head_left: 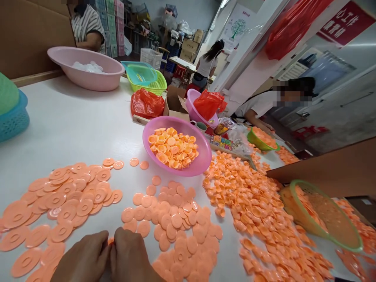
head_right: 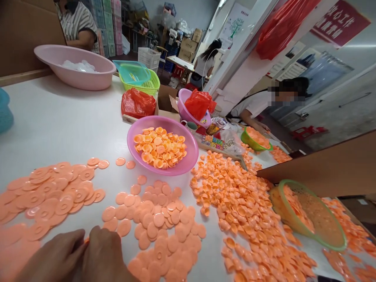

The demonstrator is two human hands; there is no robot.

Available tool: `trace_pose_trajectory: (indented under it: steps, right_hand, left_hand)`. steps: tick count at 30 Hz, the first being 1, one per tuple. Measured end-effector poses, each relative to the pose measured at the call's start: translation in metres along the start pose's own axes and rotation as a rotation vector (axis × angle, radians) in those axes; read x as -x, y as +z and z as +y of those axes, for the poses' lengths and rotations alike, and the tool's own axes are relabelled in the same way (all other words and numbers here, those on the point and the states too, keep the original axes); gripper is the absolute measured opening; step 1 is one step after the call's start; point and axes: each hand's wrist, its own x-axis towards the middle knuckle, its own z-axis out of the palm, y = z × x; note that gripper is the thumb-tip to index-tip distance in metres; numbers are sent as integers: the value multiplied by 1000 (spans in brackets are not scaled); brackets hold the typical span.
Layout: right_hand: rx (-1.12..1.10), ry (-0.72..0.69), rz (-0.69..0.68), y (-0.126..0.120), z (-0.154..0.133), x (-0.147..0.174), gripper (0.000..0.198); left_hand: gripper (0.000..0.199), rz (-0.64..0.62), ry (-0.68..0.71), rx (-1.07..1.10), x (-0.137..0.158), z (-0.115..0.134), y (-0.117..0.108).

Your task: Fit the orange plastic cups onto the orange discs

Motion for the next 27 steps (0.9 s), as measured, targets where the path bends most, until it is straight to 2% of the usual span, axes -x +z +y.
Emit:
trace_pose_trajectory:
  steps: [4,7,10,13,15,18,20,22,24,25,27]
  right_hand:
    - [202,-133,-122,8,-10,-4,22]
    - [226,-144,-112,11,-14,-7,23]
    - [97,-81,-23,14,-9,-7,15]
    - [-193,13,80,5,5,-4,11]
    - [-489,61,157,-19,17,-4,15]
    - [-905,106,326,-84,48,-14,16]
    - [-1004,94,570,-135,78,-25,21]
    - [-1009,136,841,-174,109,-31,47]
    - [-929,174,977,-192,135,-25,50]
    - [-882,199,1000,-191,146,-18,48]
    - [-802,280,973,-174,165,5,44]
  left_hand:
    - [31,-27,16,87,-5,-12,1]
    - [35,4,50,153,-10,-27,10]
    - [38,84,63,178,-10,-31,19]
    - [39,126,134,249,-2,-29,14]
    - [40,154,163,336,8,-37,1]
    - [38,362,79,369,23,-70,-25]
    - [33,484,39,272,33,-96,-36]
    - [32,485,56,171,40,-112,-37]
    - [38,453,92,127,41,-110,-28]
    - [40,455,97,118,39,-103,-21]
    - [43,478,87,98,32,-81,-6]
